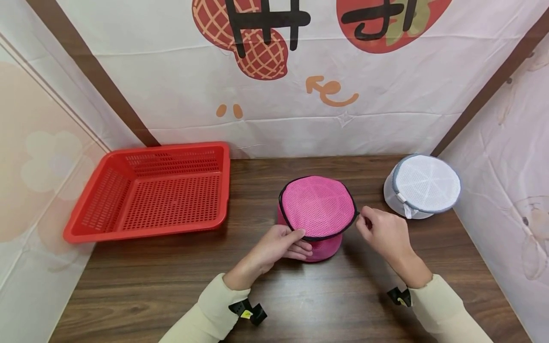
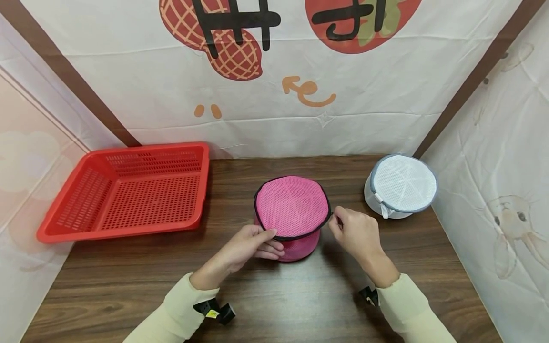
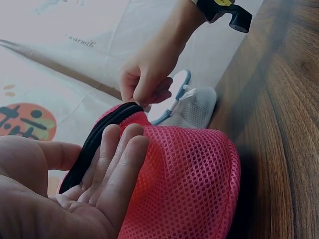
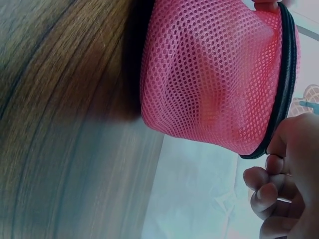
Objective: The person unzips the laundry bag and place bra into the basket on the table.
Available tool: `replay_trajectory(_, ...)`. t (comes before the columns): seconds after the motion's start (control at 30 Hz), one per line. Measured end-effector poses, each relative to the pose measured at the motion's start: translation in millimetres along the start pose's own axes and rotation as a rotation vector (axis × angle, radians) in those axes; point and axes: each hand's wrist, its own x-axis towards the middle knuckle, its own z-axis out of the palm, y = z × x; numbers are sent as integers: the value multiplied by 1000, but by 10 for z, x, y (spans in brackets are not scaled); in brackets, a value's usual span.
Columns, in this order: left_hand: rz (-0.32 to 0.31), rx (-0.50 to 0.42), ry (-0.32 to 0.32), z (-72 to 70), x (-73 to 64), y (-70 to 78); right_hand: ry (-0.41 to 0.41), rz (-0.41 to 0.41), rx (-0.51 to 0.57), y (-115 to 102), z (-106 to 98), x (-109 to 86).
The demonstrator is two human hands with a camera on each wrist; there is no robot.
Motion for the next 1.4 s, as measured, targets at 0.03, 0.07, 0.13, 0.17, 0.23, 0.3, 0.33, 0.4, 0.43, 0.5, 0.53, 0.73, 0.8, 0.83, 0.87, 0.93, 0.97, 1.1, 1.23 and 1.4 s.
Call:
replay_trajectory(0.03,-2,-7,4,-2,1,1,-8,9,7,-3,0,-2)
replay_trajectory(0.07,5,-8,6,-5,1,-3,-16,17,14,-4,0,-3)
replay_trajectory(0.13,9,-15,13,-10,3,-5,-24,30,28,-6,1,-7)
replay_trajectory(0.17,12,-17,17,-12,3,-5,-25,31,35,-7,2,-9)
replay_trajectory(0.23,12,-24,27,-15,7,-7,-20,25,44,-8,5,-13)
replay_trajectory(0.3,13,-28,32,-19,9,-8,-13,12,53,-7,8,-20)
replay_trajectory(0.33,16,-27,32,-22,9,-12,-10,4,58,-7,10,-24)
replay_trajectory(0.4,15,-29,35,-29,8,-17,-5,-7,65,-6,16,-33)
replay_trajectory(0.43,14,-32,35,-32,7,-19,-4,-11,68,-4,19,-37)
replay_trajectory(0.5,11,-38,30,-39,4,-23,-2,-15,71,-1,23,-45)
replay_trajectory(0.53,9,-41,27,-40,4,-24,0,-15,73,0,25,-48)
replay_trajectory(0.73,21,-31,2,-54,-2,-29,-7,-14,82,-1,24,-62)
replay_trajectory(0.8,23,-26,3,-64,-2,-34,-11,-18,84,-8,20,-66)
replay_trajectory(0.83,23,-23,3,-70,-2,-36,-11,-20,86,-12,17,-68)
replay_trajectory(0.87,22,-21,2,-77,-1,-39,-11,-24,87,-15,14,-69)
replay_trajectory(0.93,23,-22,-1,-89,-4,-42,-8,-34,89,-22,5,-68)
replay_trajectory(0.97,22,-23,-3,-95,-4,-42,-6,-39,90,-24,-1,-66)
replay_trajectory(1.1,17,-29,-9,-110,0,-44,-5,-49,94,-30,-29,-63)
replay_trajectory(1.23,-1,-30,-11,-112,8,-46,-15,-52,101,-43,-46,-72)
replay_trajectory(1.4,2,-21,-16,-113,19,-52,-38,-58,120,-63,-49,-83)
